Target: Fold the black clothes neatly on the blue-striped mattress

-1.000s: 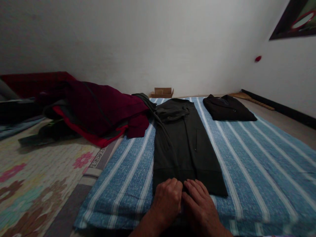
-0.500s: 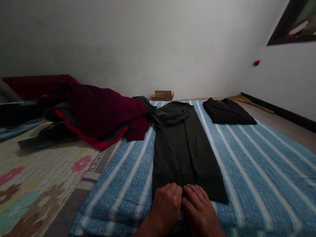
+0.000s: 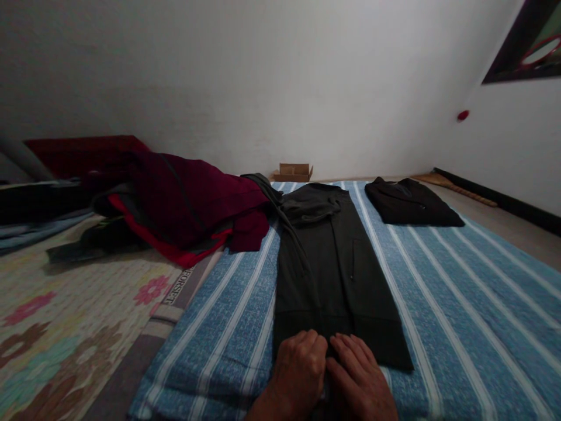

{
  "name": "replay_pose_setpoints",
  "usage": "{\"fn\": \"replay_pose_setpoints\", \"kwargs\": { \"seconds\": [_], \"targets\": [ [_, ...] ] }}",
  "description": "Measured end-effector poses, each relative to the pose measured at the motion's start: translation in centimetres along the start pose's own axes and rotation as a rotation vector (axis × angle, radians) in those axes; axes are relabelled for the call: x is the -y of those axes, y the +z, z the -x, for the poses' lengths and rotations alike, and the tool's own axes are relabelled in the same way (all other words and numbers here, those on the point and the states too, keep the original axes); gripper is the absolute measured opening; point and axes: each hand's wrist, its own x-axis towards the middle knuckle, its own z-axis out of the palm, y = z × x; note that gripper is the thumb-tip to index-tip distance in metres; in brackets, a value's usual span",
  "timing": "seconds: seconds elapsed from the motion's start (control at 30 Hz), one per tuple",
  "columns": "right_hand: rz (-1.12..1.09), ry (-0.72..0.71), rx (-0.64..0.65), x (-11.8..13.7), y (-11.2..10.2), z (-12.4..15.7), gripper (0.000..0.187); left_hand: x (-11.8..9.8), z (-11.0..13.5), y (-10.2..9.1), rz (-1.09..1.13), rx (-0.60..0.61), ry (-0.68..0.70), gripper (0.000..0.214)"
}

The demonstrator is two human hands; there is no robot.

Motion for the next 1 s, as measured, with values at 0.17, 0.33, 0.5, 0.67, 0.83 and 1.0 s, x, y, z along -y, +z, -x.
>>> {"fn": "replay_pose_setpoints", "kwargs": {
  "seconds": [0.17,0.33,0.5,0.67,0.83,1.0],
  "targets": [
    [0.0,-0.004,-0.002,-0.02,-0.14,-0.22,0.026,-0.12,-0.01,-0.1,0.006,0.027,-0.021,0.015],
    [0.02,-0.01,-0.032,0.08,0.13,0.01,0.027,-0.08,0.05,0.08,0.02,0.033,-0.014,0.014],
    [0.016,-0.009,-0.033,0.15,0.38,0.37,0.028,-0.14,0.02,-0.07,0.02,0.029,-0.017,0.015],
    [-0.003,-0.029,-0.025,-0.13,0.01,-0.12,0.027,0.01,0.0,0.07,0.01,-0.025,0.006,0.015],
    [0.018,-0.034,-0.019,-0.29,-0.02,-0.48,0.027,0.41,0.0,0.71,0.0,-0.098,0.031,0.018],
    [0.025,-0.03,0.006,-0.39,0.31,0.02,0.026,0.51,-0.09,0.74,-0.016,-0.124,0.045,0.019]
  ]
}}
